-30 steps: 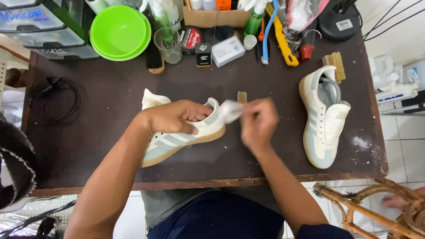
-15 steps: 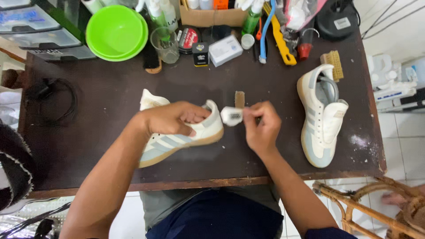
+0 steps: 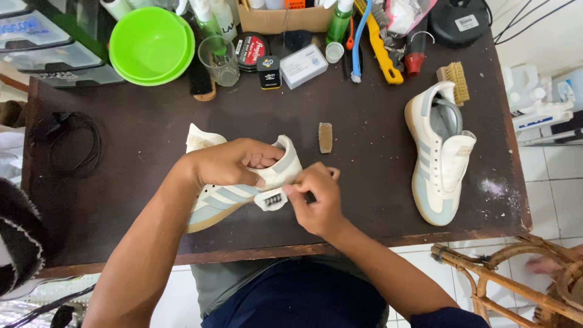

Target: The person scrubs the upper and sole of a white sneaker with a brush. They then apply a cleaning solution from a bottle onto a cloth and wipe the shoe's surface.

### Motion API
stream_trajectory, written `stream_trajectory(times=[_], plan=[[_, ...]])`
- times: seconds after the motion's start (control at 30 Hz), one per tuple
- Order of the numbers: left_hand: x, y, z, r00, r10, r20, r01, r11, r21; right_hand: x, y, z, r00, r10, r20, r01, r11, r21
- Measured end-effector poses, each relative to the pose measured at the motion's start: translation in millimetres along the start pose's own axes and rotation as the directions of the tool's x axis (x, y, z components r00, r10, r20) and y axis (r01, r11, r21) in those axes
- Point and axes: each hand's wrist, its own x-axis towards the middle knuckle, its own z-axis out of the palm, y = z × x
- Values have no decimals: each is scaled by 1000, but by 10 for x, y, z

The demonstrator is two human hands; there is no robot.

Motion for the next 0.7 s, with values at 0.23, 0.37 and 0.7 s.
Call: stream_trajectory(times=[0.23, 0.37, 0.7], plan=[[-11, 90, 22, 1000, 8, -18, -7, 1000, 28, 245, 420, -193, 995, -69, -70, 63, 995, -83], [-23, 184, 33, 998, 15, -59, -12, 999, 52, 496, 870, -404, 981, -126, -148, 88, 967, -240], [-34, 149, -25, 996, 12, -84, -7, 998, 62, 525, 875, -210, 980, -199, -10, 199, 979, -54]])
